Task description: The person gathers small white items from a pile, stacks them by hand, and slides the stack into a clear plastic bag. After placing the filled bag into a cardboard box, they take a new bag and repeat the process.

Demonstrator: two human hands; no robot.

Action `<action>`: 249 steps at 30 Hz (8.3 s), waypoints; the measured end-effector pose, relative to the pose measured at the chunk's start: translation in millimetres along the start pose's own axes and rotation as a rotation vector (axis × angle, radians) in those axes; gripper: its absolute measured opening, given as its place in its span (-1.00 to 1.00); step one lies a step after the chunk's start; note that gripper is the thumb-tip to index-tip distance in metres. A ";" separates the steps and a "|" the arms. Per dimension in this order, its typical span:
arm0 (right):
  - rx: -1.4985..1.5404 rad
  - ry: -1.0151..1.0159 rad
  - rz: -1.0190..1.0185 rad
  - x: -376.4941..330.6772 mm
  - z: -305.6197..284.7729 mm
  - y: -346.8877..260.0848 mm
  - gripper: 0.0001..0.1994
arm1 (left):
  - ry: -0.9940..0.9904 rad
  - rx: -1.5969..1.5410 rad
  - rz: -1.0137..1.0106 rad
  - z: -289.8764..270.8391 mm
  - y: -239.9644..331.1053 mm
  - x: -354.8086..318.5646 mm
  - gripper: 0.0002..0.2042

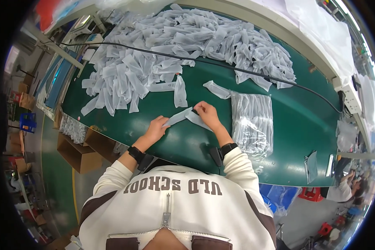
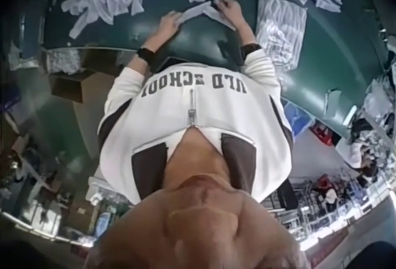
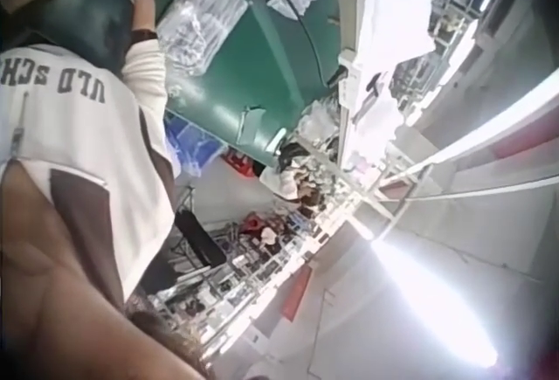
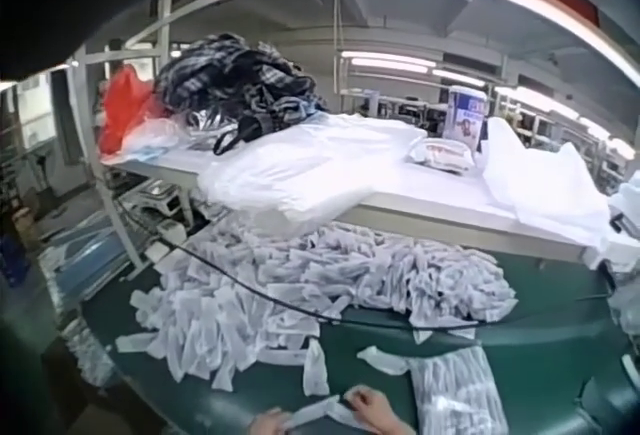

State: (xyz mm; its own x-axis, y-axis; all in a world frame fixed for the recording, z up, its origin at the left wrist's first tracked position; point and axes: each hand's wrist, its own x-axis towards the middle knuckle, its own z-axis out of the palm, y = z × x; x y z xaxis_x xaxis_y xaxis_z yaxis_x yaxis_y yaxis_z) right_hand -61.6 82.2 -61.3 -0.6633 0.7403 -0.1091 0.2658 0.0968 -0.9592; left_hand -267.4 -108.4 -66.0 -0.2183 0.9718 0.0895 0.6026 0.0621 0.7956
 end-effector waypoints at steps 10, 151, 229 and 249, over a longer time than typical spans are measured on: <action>-0.302 0.146 -0.196 -49.4 7.7 -38.4 -0.85 | 0.009 0.120 0.080 -27.4 -10.7 -17.3 -0.90; -0.819 -0.096 -0.164 -36.7 34.2 -7.9 -0.54 | -0.318 0.325 0.274 14.6 24.5 -42.6 -0.36; -0.704 -0.021 -0.442 -114.1 75.6 9.1 -0.10 | 0.038 -0.164 0.018 53.9 0.9 -5.5 -0.71; 0.634 0.699 0.266 -381.0 -62.1 25.8 -0.22 | -0.424 0.006 0.700 228.6 182.3 39.3 -0.85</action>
State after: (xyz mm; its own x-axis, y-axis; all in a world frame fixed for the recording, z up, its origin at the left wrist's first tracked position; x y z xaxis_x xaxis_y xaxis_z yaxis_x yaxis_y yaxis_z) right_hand 241.4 -156.0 -28.2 -0.0183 0.9334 -0.3584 -0.2137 -0.3539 -0.9106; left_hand 9.4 -6.9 -54.4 0.5182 0.7892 0.3297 0.4959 -0.5913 0.6359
